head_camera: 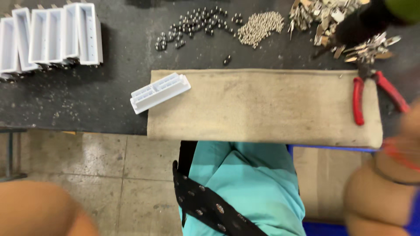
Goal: The person uses a green electric screwdriver to fasten screws into white plastic housings. They place small metal clips into the housings and secure them with screws, repeating the process across multiple units on a workbench.
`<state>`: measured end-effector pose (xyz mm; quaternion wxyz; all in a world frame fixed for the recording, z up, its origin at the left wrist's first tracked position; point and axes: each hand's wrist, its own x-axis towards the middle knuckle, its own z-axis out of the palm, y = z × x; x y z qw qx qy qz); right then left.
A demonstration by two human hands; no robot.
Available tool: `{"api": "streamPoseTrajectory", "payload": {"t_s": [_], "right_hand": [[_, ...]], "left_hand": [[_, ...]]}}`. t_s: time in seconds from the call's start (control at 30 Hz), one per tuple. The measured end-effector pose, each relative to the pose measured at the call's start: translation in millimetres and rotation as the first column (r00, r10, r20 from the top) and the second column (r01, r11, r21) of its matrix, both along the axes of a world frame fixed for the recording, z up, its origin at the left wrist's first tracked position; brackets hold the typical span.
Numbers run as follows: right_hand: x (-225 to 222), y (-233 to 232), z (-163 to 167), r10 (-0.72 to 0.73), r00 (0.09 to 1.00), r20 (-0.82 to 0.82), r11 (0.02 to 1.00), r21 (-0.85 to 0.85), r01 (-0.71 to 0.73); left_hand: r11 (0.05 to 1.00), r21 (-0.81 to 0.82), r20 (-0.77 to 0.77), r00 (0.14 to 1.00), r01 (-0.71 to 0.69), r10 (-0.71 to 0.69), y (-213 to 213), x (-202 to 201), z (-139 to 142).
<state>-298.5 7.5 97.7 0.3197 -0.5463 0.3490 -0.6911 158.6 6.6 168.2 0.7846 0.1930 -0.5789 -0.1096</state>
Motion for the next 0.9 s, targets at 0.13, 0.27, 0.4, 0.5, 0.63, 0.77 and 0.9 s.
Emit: {"api": "streamPoseTrajectory", "payload": {"t_s": [0.13,0.27,0.4,0.5,0.63,0.77,0.9], "right_hand": [[7.7,-22.3,-43.3,0.001,1.0,0.028,0.991,0.131,-0.004],[19.1,-27.9,-87.6,0.009,0.99,-0.142,0.941,0.337,0.039],[33.4,-23.0,-111.6,-0.041,0.907,-0.419,0.861,0.446,0.244],[34.5,-19.8,-115.8,-0.009,0.885,-0.466,0.838,0.479,0.261],[30.8,-21.6,-117.1,0.002,0.928,-0.372,0.841,0.503,0.2],[29.4,-22.8,-117.9,-0.007,0.94,-0.341,0.833,0.518,0.194],[29.8,-22.4,-120.0,-0.013,0.946,-0.324,0.827,0.529,0.192]], "left_hand": [[0.981,0.15,-0.019,0.992,0.126,-0.124,-8.8,-7.4,20.2],[0.786,0.597,0.081,0.962,0.163,-0.261,-63.7,-68.7,-26.2],[0.8,0.6,0.47,0.82,-0.025,-0.327,-128.1,-132.8,-108.5],[0.935,0.299,0.716,0.693,-0.192,-0.087,-180.9,-177.0,-123.4],[0.888,0.313,0.808,0.586,-0.338,-0.062,-232.2,-227.0,-103.2],[0.738,0.429,0.855,0.498,-0.521,-0.146,-263.5,-253.9,-97.1],[0.598,0.436,0.886,0.435,-0.673,-0.157,-284.0,-258.5,-91.1]]}}
